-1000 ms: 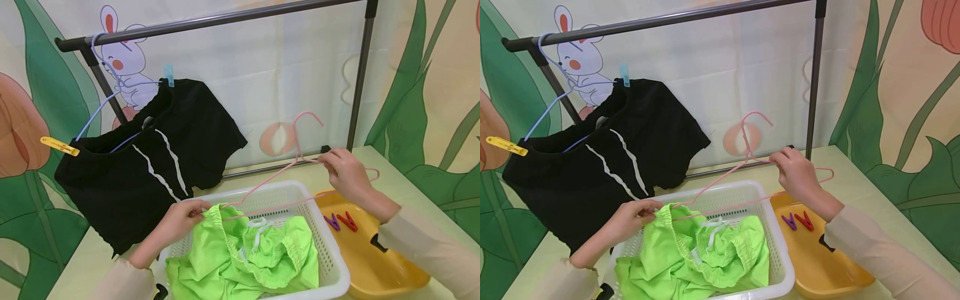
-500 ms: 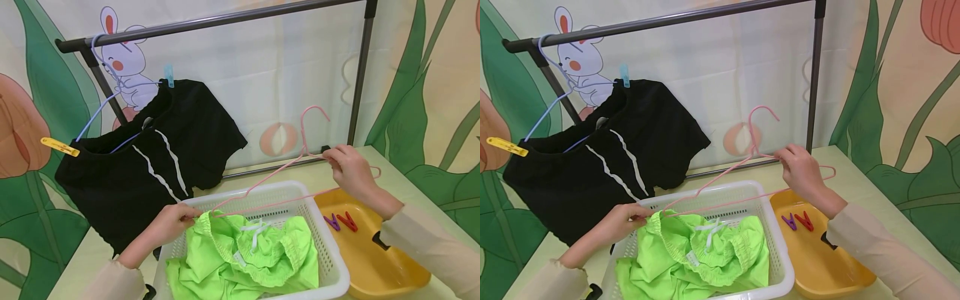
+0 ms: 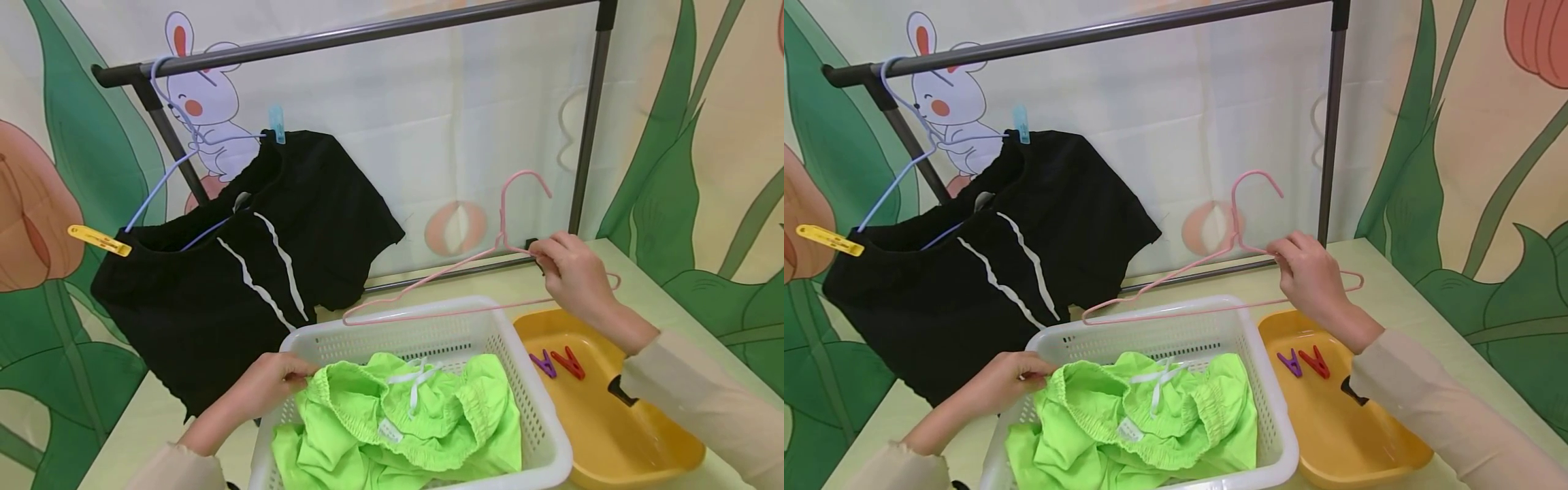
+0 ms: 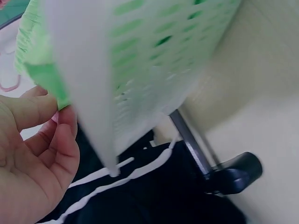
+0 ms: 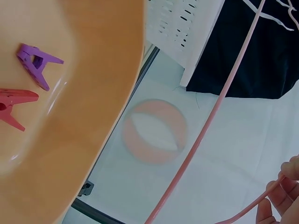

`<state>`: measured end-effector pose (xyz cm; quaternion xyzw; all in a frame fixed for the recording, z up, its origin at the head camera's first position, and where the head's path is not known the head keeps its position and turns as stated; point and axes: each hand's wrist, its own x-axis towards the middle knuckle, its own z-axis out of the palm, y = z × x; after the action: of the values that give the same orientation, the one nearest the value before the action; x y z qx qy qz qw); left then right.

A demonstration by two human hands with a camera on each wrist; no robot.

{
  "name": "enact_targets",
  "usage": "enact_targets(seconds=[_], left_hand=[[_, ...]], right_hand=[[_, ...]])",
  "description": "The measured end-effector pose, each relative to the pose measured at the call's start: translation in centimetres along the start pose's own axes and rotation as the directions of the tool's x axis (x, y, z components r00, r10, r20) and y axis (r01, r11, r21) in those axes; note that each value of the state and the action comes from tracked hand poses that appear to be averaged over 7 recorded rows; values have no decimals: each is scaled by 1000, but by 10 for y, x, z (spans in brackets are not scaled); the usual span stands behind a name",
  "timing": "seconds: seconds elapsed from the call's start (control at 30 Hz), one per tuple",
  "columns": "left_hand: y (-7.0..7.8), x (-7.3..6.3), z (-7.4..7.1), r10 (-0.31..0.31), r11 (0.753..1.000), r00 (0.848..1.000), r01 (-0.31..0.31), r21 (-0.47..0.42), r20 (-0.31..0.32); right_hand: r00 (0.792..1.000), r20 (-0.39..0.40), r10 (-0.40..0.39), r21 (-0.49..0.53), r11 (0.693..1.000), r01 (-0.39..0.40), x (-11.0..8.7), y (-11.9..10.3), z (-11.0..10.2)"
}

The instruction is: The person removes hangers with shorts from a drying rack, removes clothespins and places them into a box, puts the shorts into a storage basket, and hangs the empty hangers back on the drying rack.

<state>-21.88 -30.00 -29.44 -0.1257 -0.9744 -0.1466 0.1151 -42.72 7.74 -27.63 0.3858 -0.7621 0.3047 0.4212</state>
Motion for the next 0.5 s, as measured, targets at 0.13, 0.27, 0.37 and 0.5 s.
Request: enact_targets(seconds=[0.13, 0.27, 0.37, 0.5], left_hand=[[-6, -6, 7, -35, 999, 999, 35, -10, 2], [-7, -10, 10, -38, 999, 999, 38, -7, -4], [-5, -12, 14, -17, 999, 1000, 18, 33, -16], [-1, -14, 19, 20, 990, 1000, -18, 141, -18]], right_hand=[[1000, -6, -3, 4, 1000, 3, 2, 0, 2], [999, -27, -25, 15, 1000, 26, 5, -1, 4], [998, -41, -39, 26, 999, 40, 8, -2, 7], [998, -53, -41, 38, 998, 43, 11, -2, 10]])
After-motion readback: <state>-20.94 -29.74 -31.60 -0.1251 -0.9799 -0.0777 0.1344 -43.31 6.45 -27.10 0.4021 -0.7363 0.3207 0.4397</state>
